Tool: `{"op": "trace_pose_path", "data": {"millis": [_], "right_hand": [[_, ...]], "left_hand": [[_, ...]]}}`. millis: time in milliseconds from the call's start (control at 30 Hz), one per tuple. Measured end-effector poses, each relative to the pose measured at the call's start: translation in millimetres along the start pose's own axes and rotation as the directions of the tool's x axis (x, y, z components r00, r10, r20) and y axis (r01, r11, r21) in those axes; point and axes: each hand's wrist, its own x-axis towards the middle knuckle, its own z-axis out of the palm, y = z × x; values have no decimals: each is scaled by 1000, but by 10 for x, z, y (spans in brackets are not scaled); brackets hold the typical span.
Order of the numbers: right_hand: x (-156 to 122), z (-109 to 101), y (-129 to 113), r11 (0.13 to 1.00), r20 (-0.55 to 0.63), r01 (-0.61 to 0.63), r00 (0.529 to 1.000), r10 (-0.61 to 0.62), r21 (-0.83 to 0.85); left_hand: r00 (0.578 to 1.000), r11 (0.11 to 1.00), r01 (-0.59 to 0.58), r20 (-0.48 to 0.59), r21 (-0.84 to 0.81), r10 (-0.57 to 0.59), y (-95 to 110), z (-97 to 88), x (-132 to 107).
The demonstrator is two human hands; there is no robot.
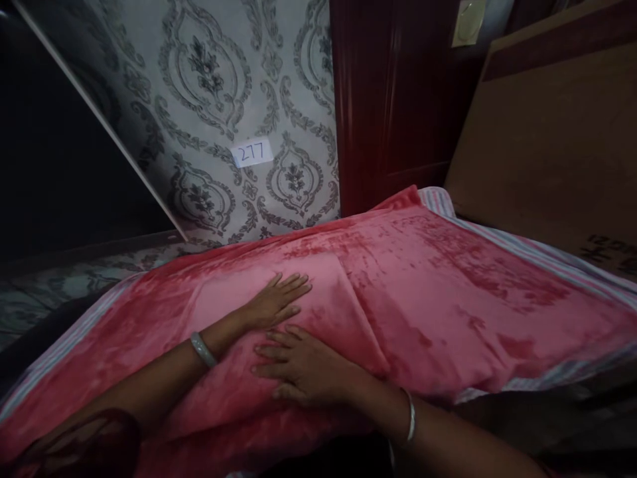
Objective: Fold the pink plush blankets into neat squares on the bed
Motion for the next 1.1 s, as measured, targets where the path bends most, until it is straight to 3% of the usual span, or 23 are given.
{"op": "trace_pose_path", "data": {"millis": [200,367,533,667,733,867,967,1033,1100], "right_hand": [[-1,-27,5,999,21,-26,999,25,33],[-5,-20,12,1000,0,-26,1000,26,8],[-2,1,3,1000,-13,-23,1000,23,-3],[3,16,10,999,2,-38,999,38,-6],[-2,-7,9,999,17,-44,999,44,-5],[49,-133,-82,997,32,-65,997,64,28],[232,-192,-218,999,-9,-8,1000,8,52],[412,-153,-284,995,-28,87,996,-86,42],[584,-51,-297,987,-4,158,987,-158,11]], "left_hand": [[971,966,239,8,-96,-239,-617,-90,271],[970,958,213,-80,-191,-231,-802,28,319],[958,958,248,-111,-144,-265,-694,58,272],[921,923,385,-56,-12,-385,-466,-98,277],[915,915,401,-65,40,-398,-324,-209,252],[953,958,267,-119,-105,-279,-46,-353,21],[988,969,129,-63,-210,-145,96,-352,-281],[993,975,114,-5,-188,-117,123,-321,-476],[986,976,170,24,-136,-168,79,-277,-629]]}}
